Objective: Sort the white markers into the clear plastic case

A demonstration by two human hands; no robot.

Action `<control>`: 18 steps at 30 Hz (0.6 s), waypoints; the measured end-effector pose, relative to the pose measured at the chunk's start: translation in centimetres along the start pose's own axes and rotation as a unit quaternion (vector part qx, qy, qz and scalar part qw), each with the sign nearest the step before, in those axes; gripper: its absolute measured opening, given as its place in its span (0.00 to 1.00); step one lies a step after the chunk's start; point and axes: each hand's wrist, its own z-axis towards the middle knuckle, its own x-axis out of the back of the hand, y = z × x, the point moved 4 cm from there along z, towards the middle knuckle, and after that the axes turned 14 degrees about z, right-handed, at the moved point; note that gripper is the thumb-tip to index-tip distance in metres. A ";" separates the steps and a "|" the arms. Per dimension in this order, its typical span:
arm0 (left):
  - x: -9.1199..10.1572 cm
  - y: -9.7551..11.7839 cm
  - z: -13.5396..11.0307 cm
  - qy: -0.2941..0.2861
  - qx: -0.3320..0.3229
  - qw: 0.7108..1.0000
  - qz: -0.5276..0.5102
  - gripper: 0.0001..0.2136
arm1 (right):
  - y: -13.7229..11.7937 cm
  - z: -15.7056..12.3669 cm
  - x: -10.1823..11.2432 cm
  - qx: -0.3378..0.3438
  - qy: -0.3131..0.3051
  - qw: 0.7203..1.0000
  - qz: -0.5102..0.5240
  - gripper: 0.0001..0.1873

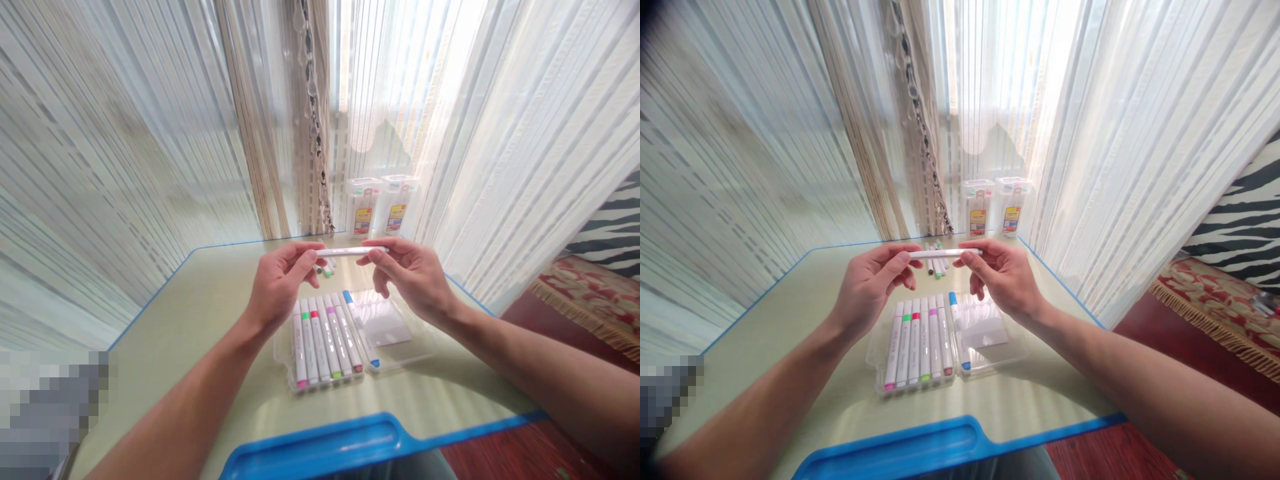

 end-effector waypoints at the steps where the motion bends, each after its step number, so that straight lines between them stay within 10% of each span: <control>1: -0.1 0.1 0.0 -0.002 -0.004 1.000 0.013 0.11 | 0.0 0.0 -0.1 0.000 -0.001 1.000 -0.001 0.15; 18: -0.3 -0.3 0.0 -0.020 0.014 0.999 -0.030 0.14 | 0.3 0.0 -0.2 -0.035 -0.016 0.999 0.023 0.15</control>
